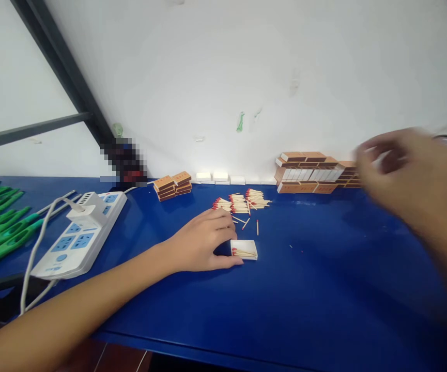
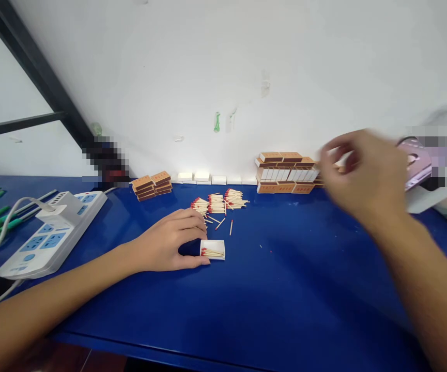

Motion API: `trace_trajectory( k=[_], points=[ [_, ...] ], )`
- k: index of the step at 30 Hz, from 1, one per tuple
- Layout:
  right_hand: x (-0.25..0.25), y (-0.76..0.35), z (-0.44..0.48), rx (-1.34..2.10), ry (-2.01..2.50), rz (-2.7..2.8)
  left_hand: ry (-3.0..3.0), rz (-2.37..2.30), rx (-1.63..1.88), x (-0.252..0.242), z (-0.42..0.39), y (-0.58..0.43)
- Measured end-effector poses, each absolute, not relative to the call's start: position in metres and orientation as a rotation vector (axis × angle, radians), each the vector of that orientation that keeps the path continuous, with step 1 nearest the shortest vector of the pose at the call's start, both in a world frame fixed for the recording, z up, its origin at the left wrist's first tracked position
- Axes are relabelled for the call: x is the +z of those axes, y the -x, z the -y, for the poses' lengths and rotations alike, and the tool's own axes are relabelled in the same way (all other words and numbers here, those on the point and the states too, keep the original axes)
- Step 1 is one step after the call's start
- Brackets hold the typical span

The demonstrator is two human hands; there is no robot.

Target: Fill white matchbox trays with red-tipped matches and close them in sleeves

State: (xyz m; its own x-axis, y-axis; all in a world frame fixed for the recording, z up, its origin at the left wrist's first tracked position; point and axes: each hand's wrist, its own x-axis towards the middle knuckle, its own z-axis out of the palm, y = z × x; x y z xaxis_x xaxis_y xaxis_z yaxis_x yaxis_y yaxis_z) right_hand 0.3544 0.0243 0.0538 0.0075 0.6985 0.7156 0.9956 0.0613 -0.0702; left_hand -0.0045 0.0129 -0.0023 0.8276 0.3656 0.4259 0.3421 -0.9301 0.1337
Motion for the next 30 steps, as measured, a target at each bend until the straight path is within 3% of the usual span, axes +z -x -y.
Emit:
trace_trajectory(
  k=[4,6,19,30],
  points=[
    [0.023,-0.292,-0.012,-0.06,1.435,2.197,-2.949,-0.555,0.725,-0.002,-0.013,0.004],
    [0.006,-0.273,-0.011,0.056,1.328,2.329,-2.952,-0.557,0.713,-0.002,-0.013,0.003],
    [-0.008,-0.256,-0.004,0.288,1.64,2.285,-2.955,-0.597,0.71,-0.002,-0.014,0.003],
    [0.001,-0.233,0.019,0.467,1.139,2.448,-2.929,-0.638,0.7,-0.002,-0.016,0.004]
  ],
)
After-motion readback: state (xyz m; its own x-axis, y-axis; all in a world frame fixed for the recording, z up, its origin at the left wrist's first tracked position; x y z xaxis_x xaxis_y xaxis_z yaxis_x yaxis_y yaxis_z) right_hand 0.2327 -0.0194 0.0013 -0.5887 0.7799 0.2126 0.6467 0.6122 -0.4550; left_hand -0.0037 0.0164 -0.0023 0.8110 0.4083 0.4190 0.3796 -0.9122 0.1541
